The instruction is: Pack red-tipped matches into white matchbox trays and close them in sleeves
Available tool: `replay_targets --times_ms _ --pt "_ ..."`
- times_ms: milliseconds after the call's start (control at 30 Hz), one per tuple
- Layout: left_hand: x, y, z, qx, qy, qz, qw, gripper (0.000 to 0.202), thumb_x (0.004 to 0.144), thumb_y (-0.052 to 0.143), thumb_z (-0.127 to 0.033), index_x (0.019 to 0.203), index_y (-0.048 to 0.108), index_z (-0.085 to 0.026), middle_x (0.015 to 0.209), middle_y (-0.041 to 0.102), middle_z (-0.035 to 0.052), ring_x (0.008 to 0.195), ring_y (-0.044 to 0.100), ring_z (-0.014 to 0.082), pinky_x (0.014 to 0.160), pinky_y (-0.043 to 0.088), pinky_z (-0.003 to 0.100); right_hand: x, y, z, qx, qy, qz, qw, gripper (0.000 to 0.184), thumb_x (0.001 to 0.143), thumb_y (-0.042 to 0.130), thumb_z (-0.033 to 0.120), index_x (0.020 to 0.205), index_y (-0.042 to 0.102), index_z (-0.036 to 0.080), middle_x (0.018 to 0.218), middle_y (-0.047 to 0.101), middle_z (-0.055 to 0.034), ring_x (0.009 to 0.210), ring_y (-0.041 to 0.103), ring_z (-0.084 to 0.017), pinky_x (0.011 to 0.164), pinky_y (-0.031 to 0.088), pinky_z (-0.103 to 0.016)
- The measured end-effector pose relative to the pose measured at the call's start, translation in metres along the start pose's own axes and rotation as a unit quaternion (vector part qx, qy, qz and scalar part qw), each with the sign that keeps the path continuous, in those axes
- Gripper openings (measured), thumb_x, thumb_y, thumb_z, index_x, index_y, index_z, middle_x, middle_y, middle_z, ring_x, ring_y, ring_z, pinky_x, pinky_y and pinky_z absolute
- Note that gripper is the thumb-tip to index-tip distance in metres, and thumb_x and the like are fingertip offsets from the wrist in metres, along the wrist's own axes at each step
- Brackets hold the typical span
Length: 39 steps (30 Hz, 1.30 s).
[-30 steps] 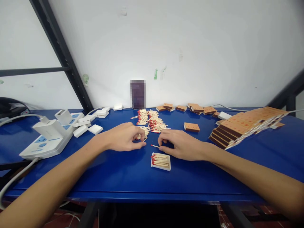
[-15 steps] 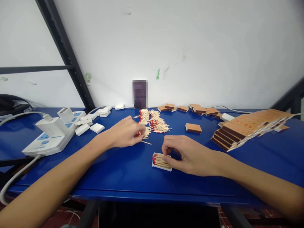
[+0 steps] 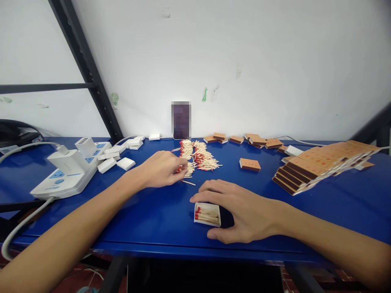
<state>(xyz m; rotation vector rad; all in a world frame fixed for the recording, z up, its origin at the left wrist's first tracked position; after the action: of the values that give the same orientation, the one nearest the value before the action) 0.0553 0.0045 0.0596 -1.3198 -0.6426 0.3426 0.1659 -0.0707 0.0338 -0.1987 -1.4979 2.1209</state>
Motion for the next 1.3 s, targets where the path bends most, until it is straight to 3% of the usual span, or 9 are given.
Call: replay_targets --times_ms 233,367,533,667,833,933,1033,1133,1300 --pt "0.0 -0.001 0.01 -0.005 -0.02 0.005 1.0 0.026 0.091 0.045 -0.029 0.074 0.06 -0.017 0.057 0.056 -0.0007 0.051 0.047 0.012 0.054 0.026 0.026 0.001 -0.003 -0.009 -0.008 0.016 -0.019 1.0 0.039 0.083 0.061 0.026 0.121 0.057 0.02 0.106 0.06 -0.0078 0.094 0.056 -0.021 0.088 0.044 -0.035" --pt "0.0 0.002 0.013 -0.023 -0.016 0.028 0.999 0.023 0.09 0.048 -0.029 0.075 0.062 -0.018 0.061 0.059 -0.0004 0.054 0.049 0.0122 0.055 0.028 0.026 0.0 -0.001 -0.007 -0.01 0.003 -0.02 1.0 0.042 0.083 0.062 0.028 0.123 0.056 0.02 0.105 0.061 -0.0084 0.093 0.056 -0.021 0.088 0.044 -0.036" --pt "-0.001 0.002 0.009 -0.124 0.007 0.036 0.992 0.02 0.092 0.045 -0.023 0.086 0.064 -0.018 0.064 0.061 -0.0026 0.054 0.05 0.0093 0.056 0.033 0.024 0.0 -0.001 -0.004 -0.01 0.018 -0.03 0.999 0.042 0.084 0.062 0.031 0.124 0.056 0.021 0.107 0.061 -0.008 0.095 0.055 -0.022 0.089 0.043 -0.037" --pt "-0.002 -0.002 0.004 -0.18 0.045 0.02 0.983 0.021 0.092 0.044 -0.023 0.093 0.065 -0.017 0.079 0.067 0.0018 0.065 0.056 0.0108 0.063 0.04 0.024 0.004 -0.006 -0.006 0.028 0.009 -0.036 0.999 0.033 0.092 0.054 0.039 0.119 0.056 0.02 0.11 0.061 -0.0082 0.096 0.055 -0.02 0.087 0.044 -0.036" --pt "-0.002 -0.016 0.003 -0.216 0.061 -0.081 0.971 0.019 0.087 0.05 -0.021 0.088 0.068 -0.017 0.076 0.068 0.0027 0.063 0.057 0.0102 0.06 0.044 0.023 0.026 -0.011 -0.039 -0.016 0.035 -0.084 0.996 0.019 0.096 0.048 0.029 0.107 0.059 0.018 0.088 0.062 -0.0043 0.078 0.055 -0.016 0.072 0.043 -0.029" --pt "-0.003 -0.023 0.008 -0.17 0.046 -0.167 0.97 0.016 0.082 0.052 -0.018 0.085 0.068 -0.016 0.066 0.065 0.0002 0.053 0.051 0.0081 0.056 0.043 0.021 0.042 -0.004 -0.048 -0.042 0.029 -0.09 0.995 0.015 0.093 0.053 0.028 0.101 0.06 0.017 0.084 0.061 -0.0035 0.074 0.053 -0.015 0.069 0.041 -0.028" --pt "-0.006 -0.018 0.021 -0.12 0.0 -0.203 0.972 0.017 0.082 0.05 -0.017 0.086 0.067 -0.015 0.061 0.061 -0.0015 0.051 0.049 0.0076 0.055 0.041 0.021 0.053 -0.001 -0.05 -0.063 0.034 -0.105 0.992 0.013 0.092 0.054 0.027 0.095 0.061 0.016 0.08 0.06 -0.0029 0.07 0.051 -0.014 0.067 0.039 -0.027" --pt "-0.009 -0.009 0.032 -0.117 -0.032 -0.18 0.976 0.018 0.084 0.049 -0.021 0.089 0.066 -0.016 0.062 0.06 -0.0023 0.052 0.049 0.0077 0.055 0.039 0.02 0.058 0.0 -0.049 -0.062 0.043 -0.112 0.991 0.009 0.09 0.054 0.022 0.087 0.06 0.016 0.075 0.058 -0.0013 0.066 0.049 -0.013 0.064 0.036 -0.026" --pt "-0.015 -0.001 0.034 -0.136 -0.038 -0.076 0.987 0.019 0.088 0.049 -0.026 0.09 0.066 -0.017 0.056 0.054 -0.0043 0.048 0.046 0.0075 0.053 0.035 0.02 0.059 -0.002 -0.053 -0.038 0.065 -0.113 0.991 0.009 0.089 0.054 0.017 0.082 0.06 0.016 0.068 0.055 0.0013 0.06 0.045 -0.011 0.061 0.033 -0.024"
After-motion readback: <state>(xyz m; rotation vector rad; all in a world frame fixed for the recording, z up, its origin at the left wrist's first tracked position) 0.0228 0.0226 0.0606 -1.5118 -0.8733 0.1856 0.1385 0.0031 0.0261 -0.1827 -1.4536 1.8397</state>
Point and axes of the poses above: each hand's wrist, its own x-axis towards the middle knuckle, its own y-axis out of the palm, z = x × y, the point moved 8 cm from there along x, towards the middle knuckle
